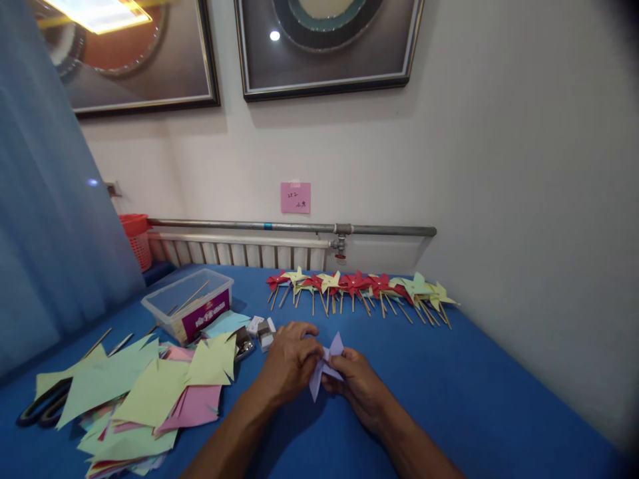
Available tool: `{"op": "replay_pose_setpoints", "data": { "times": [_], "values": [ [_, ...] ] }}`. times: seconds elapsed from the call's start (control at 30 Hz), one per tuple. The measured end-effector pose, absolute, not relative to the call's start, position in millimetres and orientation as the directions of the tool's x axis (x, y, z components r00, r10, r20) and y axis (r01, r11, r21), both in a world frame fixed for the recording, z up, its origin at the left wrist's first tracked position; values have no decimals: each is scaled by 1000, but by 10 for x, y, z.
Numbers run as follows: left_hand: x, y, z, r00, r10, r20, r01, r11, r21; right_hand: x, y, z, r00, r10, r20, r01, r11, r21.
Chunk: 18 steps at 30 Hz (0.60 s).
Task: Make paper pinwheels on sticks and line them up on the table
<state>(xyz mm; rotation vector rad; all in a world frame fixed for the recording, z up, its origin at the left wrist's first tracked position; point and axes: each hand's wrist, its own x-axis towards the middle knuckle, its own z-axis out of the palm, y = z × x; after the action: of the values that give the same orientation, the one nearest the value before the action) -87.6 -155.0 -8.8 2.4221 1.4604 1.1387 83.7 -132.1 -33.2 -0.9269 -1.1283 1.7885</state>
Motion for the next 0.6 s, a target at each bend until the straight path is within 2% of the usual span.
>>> {"op": "replay_pose_setpoints", "data": {
  "times": [0.4, 0.5, 0.6],
  "values": [
    [-896, -1499, -146, 412, 733, 541, 814, -564, 144, 854, -1353, -287, -433, 892, -131, -249, -258, -934],
    [-885, -1515, -122, 423, 734, 532, 813, -567, 135, 849, -1341, -306, -430, 894, -126, -254, -254, -933],
    [-885, -1541, -85, 377, 743, 553, 794, -567, 221, 835, -1301, -359, -384, 914, -128, -253, -238, -938]
  ]
}}
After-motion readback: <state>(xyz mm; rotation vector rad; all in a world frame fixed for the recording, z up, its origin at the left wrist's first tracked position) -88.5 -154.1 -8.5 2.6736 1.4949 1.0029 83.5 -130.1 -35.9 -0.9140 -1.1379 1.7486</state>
